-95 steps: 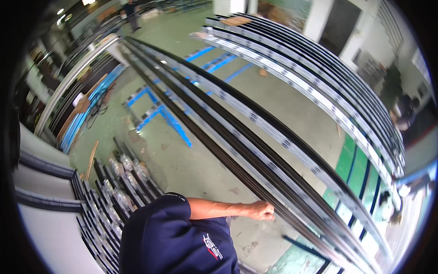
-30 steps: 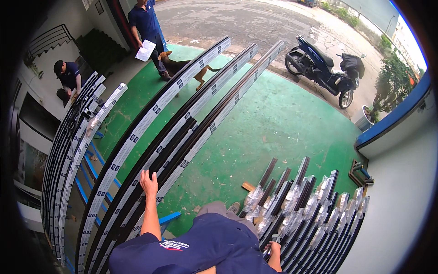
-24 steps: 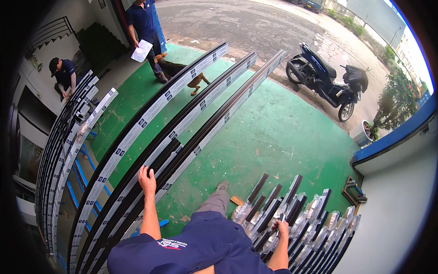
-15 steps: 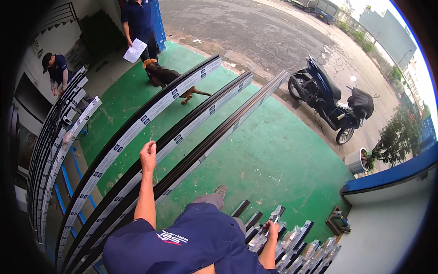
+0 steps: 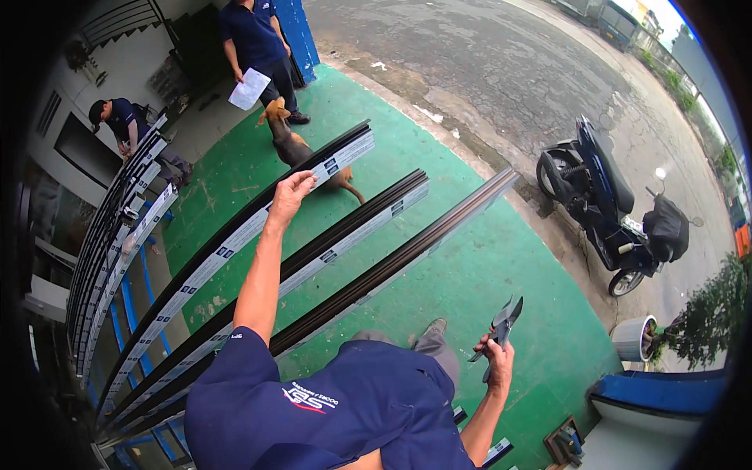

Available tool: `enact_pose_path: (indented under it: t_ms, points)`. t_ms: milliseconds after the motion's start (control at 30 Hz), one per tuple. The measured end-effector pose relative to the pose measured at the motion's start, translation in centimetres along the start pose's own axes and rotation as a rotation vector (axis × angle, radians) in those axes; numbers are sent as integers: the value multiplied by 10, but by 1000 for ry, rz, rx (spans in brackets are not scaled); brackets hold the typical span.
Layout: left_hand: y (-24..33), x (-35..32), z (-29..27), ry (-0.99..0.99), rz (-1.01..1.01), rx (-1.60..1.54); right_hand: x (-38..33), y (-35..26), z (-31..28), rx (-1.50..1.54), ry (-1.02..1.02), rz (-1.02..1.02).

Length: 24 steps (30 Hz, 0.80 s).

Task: The person cuts the protective wrapping from metal frame beams using shears, prepares a utility knife blade at a workbench, trims the frame ends with the blade, and unrolls a rubber gasket from a spool to insert it into the grooves of the metal frames by hand.

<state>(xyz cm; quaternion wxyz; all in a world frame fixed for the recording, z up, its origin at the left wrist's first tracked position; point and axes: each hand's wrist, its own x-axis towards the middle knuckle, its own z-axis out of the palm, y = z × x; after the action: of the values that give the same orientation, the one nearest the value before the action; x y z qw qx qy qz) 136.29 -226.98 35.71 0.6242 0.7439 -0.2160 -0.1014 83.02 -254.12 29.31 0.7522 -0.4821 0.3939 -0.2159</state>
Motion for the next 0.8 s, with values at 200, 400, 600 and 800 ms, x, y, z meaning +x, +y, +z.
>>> enact_pose_path:
  t_ms: [200, 400, 600, 800]
  points:
    - [-27, 109, 42, 92, -32, 101, 158, -159, 126, -364, -422, -135]
    - [-103, 229, 81, 153, 5, 314, 334, -186, 280, -582, -596, -179]
    - [-152, 324, 104, 24, -147, 600, 479, -100, 403, -858, -680, -13]
    - [-144, 334, 115, 28, -200, 389, 523, -45, 442, -984, -751, 19]
